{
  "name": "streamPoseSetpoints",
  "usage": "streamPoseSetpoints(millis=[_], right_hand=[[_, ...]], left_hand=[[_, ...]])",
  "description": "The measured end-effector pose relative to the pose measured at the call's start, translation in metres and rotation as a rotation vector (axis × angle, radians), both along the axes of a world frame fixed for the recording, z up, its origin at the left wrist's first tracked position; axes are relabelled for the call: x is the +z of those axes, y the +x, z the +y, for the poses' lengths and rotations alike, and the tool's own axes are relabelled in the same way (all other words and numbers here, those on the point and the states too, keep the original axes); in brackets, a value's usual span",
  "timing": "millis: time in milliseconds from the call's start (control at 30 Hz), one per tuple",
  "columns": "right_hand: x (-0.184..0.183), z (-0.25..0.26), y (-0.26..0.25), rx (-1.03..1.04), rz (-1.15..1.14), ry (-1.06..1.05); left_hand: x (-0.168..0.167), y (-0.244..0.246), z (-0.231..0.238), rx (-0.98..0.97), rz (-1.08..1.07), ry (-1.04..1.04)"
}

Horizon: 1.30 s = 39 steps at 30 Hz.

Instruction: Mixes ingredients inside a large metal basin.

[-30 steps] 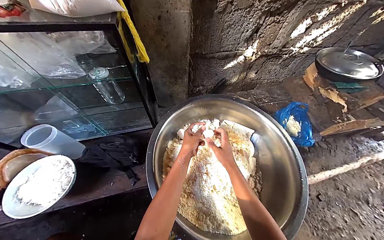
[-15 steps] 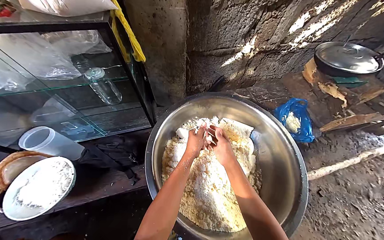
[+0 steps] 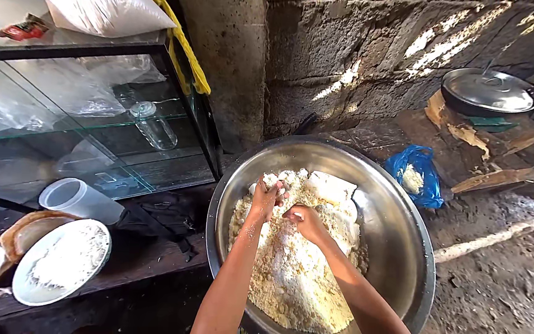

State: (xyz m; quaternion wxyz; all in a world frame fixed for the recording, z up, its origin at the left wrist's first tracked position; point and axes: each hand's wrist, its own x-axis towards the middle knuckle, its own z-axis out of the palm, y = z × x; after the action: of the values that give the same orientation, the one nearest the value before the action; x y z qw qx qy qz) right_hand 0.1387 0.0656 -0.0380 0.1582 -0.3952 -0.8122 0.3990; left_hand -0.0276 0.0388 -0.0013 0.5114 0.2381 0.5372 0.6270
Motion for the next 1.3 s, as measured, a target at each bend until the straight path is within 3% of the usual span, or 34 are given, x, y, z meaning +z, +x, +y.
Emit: streamPoseSetpoints(millis=[167,267,367,433,533,667,833,900,1033,1300], right_hand=[[0.009,0.005,0.006,-0.322,0.198,-0.104],[0.021,0.012,0.004,-0.594,0.508,-0.390],[0.035,0.016,0.018,-0.477,0.654,-0.662],[0.030,0.019,0.034,-0.269,0.677,-0.594],[0.028,0.021,0.040,-0.314,0.672,-0.442],[0.030,0.021,0.040,-0.440,0.708,-0.459],[0.038,0.012,0.033,-0.556,0.593,-0.478],[0.040,0.012,0.039,-0.487,0.496,-0.471],[0.037,0.015,0.062,-0.148,0.419,-0.394],[0.055,0.012,0.065,-0.316,0.347,-0.372]], left_hand=[[-0.006,0.001,0.005,0.030,-0.015,-0.034],[-0.009,0.007,0.005,-0.010,0.005,-0.070],[-0.005,0.013,0.003,0.015,0.025,-0.146],[-0.002,0.014,-0.001,-0.048,-0.036,-0.085],[-0.004,0.008,-0.005,-0.203,-0.083,0.051],[-0.007,0.012,-0.003,-0.104,-0.057,0.002],[-0.011,0.013,-0.003,-0.165,-0.016,-0.023],[-0.009,0.015,-0.003,-0.135,0.041,-0.057],[-0.004,0.010,-0.005,-0.138,0.083,-0.026],[-0.010,0.003,0.002,-0.025,-0.035,-0.038]])
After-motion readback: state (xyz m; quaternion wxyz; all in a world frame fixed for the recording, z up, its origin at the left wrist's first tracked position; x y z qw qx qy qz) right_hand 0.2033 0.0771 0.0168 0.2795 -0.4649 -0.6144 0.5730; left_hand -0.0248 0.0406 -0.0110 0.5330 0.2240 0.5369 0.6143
